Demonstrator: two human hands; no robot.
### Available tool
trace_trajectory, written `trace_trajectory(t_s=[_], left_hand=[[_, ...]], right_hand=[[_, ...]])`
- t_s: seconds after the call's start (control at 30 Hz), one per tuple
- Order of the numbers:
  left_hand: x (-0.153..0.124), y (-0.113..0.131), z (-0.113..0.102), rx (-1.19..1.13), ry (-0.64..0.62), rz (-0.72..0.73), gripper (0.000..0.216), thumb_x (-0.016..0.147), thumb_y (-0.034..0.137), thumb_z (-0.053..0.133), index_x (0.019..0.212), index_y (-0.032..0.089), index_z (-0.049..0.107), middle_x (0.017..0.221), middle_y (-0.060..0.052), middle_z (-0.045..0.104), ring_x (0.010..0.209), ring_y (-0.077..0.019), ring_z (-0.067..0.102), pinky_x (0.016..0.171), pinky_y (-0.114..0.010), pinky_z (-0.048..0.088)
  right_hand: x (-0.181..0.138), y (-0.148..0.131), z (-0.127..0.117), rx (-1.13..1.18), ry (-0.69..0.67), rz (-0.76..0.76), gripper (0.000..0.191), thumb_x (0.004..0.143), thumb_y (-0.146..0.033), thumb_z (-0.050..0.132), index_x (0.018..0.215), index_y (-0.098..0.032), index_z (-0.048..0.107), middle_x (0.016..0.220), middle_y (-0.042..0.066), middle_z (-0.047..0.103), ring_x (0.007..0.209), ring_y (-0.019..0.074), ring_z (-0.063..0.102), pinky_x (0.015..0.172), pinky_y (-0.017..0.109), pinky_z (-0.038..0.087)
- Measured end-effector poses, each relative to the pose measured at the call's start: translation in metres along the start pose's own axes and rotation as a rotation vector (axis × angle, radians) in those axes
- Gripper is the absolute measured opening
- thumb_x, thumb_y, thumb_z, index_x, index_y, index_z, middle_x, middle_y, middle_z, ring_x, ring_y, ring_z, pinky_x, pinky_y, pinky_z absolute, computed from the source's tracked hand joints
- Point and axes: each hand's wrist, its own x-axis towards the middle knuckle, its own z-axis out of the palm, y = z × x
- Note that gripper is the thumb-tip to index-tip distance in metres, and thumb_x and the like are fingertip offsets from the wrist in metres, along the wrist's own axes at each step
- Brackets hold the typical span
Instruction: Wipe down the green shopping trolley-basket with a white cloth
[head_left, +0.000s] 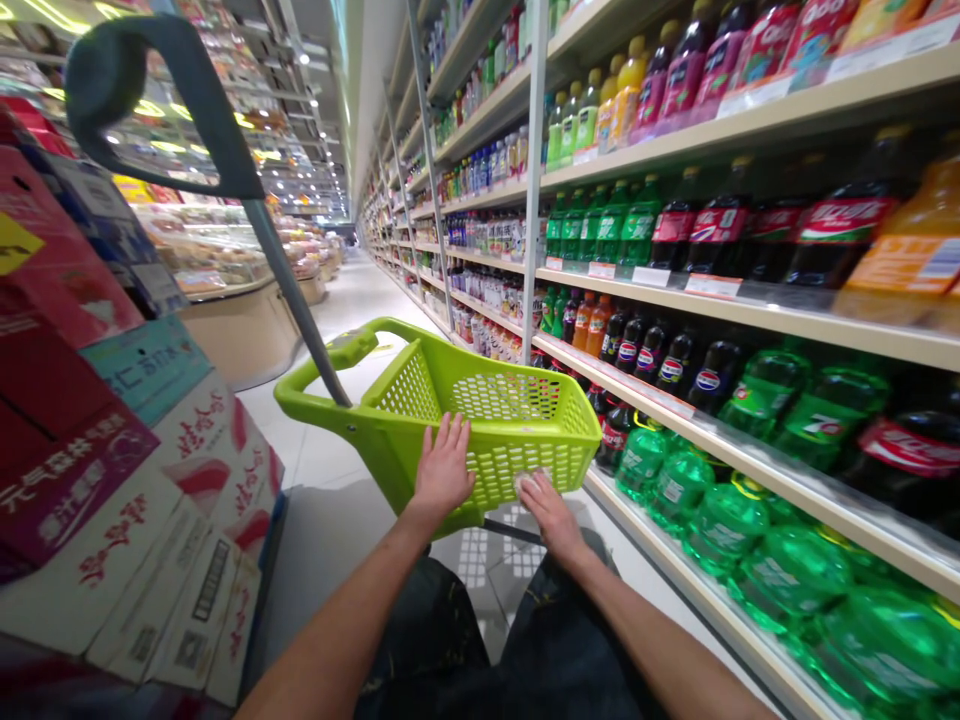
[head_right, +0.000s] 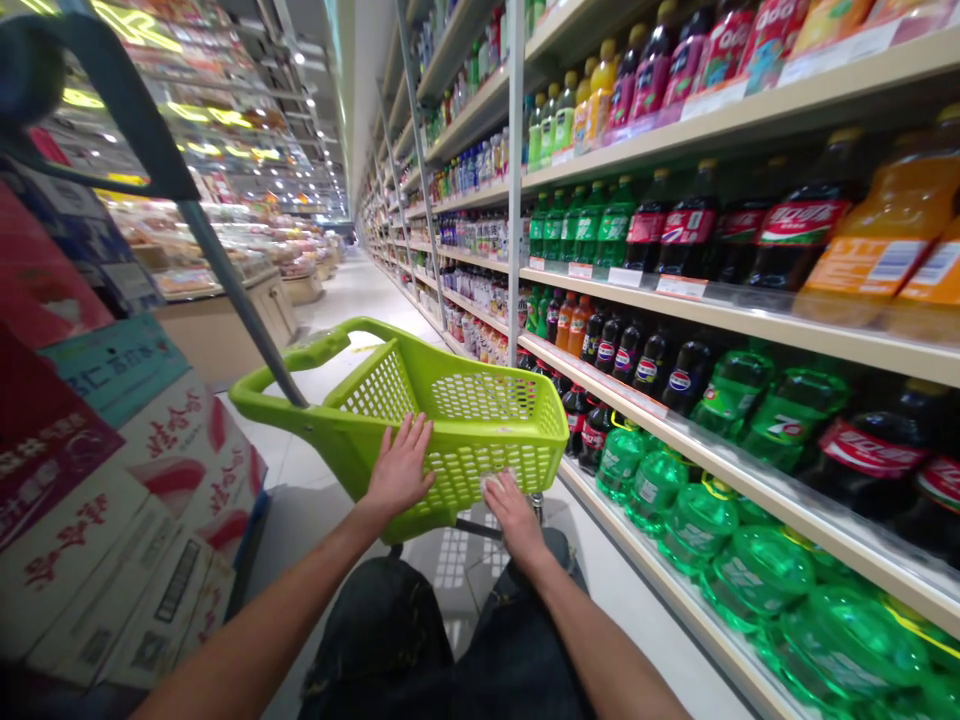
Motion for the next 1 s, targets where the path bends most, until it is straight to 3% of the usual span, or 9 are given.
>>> trace_trajectory(t_s=[0.17,0.23,0.37,0.43,0.63,0.7,0.83,0.9,1.0], left_hand=[[-0.001,-0.002,0.001,-0.003,0.003,0.045,0.069,0.073,0.032,0.043,0.135,0.009,0.022,0.145,-0.01,0.017,0.134,-0.0245,0.005,0.108,-0.046,0.005],[-0.001,-0.003,0.0,-0.002,-0.006,0.065,0.068,0.073,0.031,0.042,0.135,0.009,0.023,0.144,-0.01,0.018,0.134,-0.0238,0.007,0.108,-0.046,0.006],[-0.003,-0.005,0.0,-0.003,-0.009,0.067,0.069,0.072,0.03,0.043,0.135,0.008,0.023,0.145,-0.009,0.017,0.134,-0.0233,0.008,0.108,-0.045,0.006],[-0.004,-0.005,0.001,-0.001,-0.001,0.066,0.069,0.072,0.029,0.043,0.135,0.008,0.023,0.145,-0.01,0.017,0.134,-0.0232,0.007,0.108,-0.045,0.006],[-0.003,-0.003,0.0,0.023,-0.016,0.072,0.068,0.072,0.029,0.043,0.134,0.009,0.024,0.145,-0.01,0.017,0.134,-0.0234,0.006,0.108,-0.046,0.006],[-0.003,-0.002,-0.002,0.015,-0.025,0.072,0.069,0.071,0.029,0.045,0.134,0.009,0.024,0.145,-0.01,0.018,0.134,-0.0235,0.007,0.108,-0.046,0.006],[-0.015,-0.016,-0.002,-0.116,0.033,0.115,0.065,0.072,0.024,0.044,0.133,0.012,0.026,0.143,-0.008,0.024,0.133,-0.0208,0.014,0.109,-0.044,0.007],[-0.026,-0.033,-0.001,-0.225,0.182,0.022,0.058,0.075,0.02,0.04,0.132,0.014,0.028,0.141,-0.007,0.03,0.132,-0.0184,0.019,0.109,-0.042,0.008],[-0.04,-0.066,0.003,-0.435,0.506,-0.471,0.057,0.075,0.018,0.04,0.13,0.011,0.028,0.136,-0.013,0.035,0.129,-0.0212,0.025,0.108,-0.041,0.017]], right_hand=[[0.063,-0.006,-0.008,0.029,0.119,0.051,0.044,0.085,-0.008,0.035,0.124,-0.024,0.046,0.13,0.003,0.046,0.131,0.0195,0.021,0.106,0.047,0.025],[0.062,-0.005,-0.001,0.002,0.085,0.019,0.042,0.086,-0.008,0.032,0.123,-0.023,0.047,0.128,0.003,0.049,0.13,0.0179,0.023,0.105,0.045,0.028],[0.023,-0.005,0.015,-0.028,-0.064,-0.078,0.045,0.085,-0.004,0.028,0.123,-0.021,0.047,0.119,0.007,0.056,0.126,0.0164,0.031,0.099,0.043,0.038],[0.02,-0.012,0.015,-0.011,-0.079,-0.089,0.046,0.085,-0.004,0.029,0.123,-0.022,0.047,0.119,0.006,0.056,0.127,0.0166,0.031,0.099,0.043,0.038],[0.087,-0.034,0.008,0.035,0.059,-0.046,0.041,0.086,-0.009,0.034,0.123,-0.021,0.047,0.128,0.005,0.047,0.131,0.0187,0.021,0.106,0.047,0.025],[0.083,-0.032,0.016,0.009,0.021,-0.056,0.041,0.086,-0.007,0.034,0.122,-0.022,0.048,0.126,0.004,0.05,0.129,0.0183,0.025,0.105,0.045,0.028],[0.036,-0.025,0.033,-0.027,-0.089,-0.118,0.045,0.083,-0.002,0.034,0.121,-0.021,0.049,0.118,0.006,0.057,0.125,0.0181,0.035,0.1,0.043,0.037],[0.03,-0.028,0.033,-0.004,-0.085,-0.148,0.046,0.083,-0.001,0.034,0.123,-0.02,0.047,0.119,0.007,0.056,0.126,0.0183,0.033,0.099,0.043,0.038],[0.061,-0.041,0.026,0.055,-0.02,-0.164,0.046,0.084,-0.003,0.032,0.125,-0.02,0.045,0.126,0.006,0.05,0.13,0.0183,0.023,0.103,0.046,0.032]])
